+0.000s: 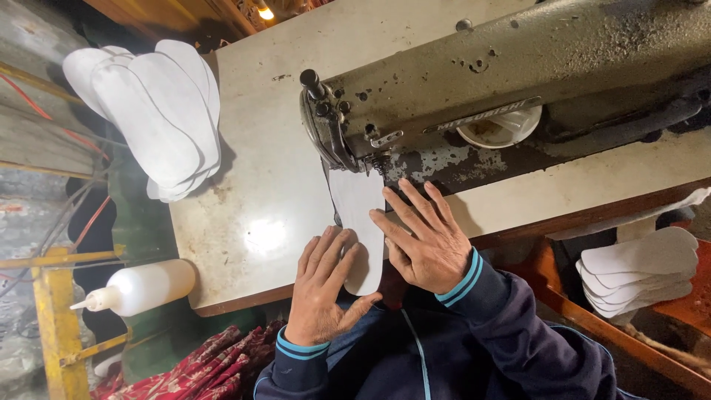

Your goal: Aligning shoe insole components, applying adhesive, and stitching them together using an industrial sewing machine.

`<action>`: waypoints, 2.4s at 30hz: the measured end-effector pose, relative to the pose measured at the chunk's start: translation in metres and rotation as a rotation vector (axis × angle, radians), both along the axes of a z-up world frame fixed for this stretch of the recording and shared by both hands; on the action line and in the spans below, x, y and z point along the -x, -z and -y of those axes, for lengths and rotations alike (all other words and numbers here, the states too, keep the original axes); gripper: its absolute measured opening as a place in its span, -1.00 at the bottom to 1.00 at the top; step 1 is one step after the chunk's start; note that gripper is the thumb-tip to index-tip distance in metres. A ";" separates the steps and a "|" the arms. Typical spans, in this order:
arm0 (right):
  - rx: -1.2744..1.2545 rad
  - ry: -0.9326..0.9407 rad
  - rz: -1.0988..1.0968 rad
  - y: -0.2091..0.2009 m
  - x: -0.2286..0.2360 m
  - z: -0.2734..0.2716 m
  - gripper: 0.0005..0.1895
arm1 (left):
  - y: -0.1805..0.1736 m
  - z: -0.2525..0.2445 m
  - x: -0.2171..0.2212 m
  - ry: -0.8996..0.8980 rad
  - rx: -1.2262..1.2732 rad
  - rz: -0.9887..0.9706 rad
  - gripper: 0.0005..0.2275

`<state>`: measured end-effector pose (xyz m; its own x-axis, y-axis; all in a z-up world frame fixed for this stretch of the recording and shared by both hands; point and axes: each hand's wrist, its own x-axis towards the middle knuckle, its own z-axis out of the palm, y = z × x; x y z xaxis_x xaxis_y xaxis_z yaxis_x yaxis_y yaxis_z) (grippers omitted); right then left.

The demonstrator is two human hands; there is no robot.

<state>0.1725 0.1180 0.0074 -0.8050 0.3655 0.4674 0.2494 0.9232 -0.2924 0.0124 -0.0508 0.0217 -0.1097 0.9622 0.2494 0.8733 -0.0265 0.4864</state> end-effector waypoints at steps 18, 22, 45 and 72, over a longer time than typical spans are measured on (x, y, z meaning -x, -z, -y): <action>-0.048 -0.019 -0.079 -0.002 -0.003 -0.002 -0.64 | -0.001 -0.011 0.010 0.002 0.016 -0.021 -0.47; -0.059 -0.033 -0.086 -0.005 -0.003 -0.002 -0.62 | -0.008 -0.011 0.010 0.005 0.060 -0.024 -0.43; 0.020 0.127 -0.102 -0.006 -0.012 0.005 -0.60 | 0.016 -0.028 0.014 -0.035 0.050 -0.105 -0.51; -0.053 0.123 -0.160 -0.006 -0.015 0.000 -0.79 | 0.007 -0.062 0.028 -0.036 0.096 -0.192 -0.43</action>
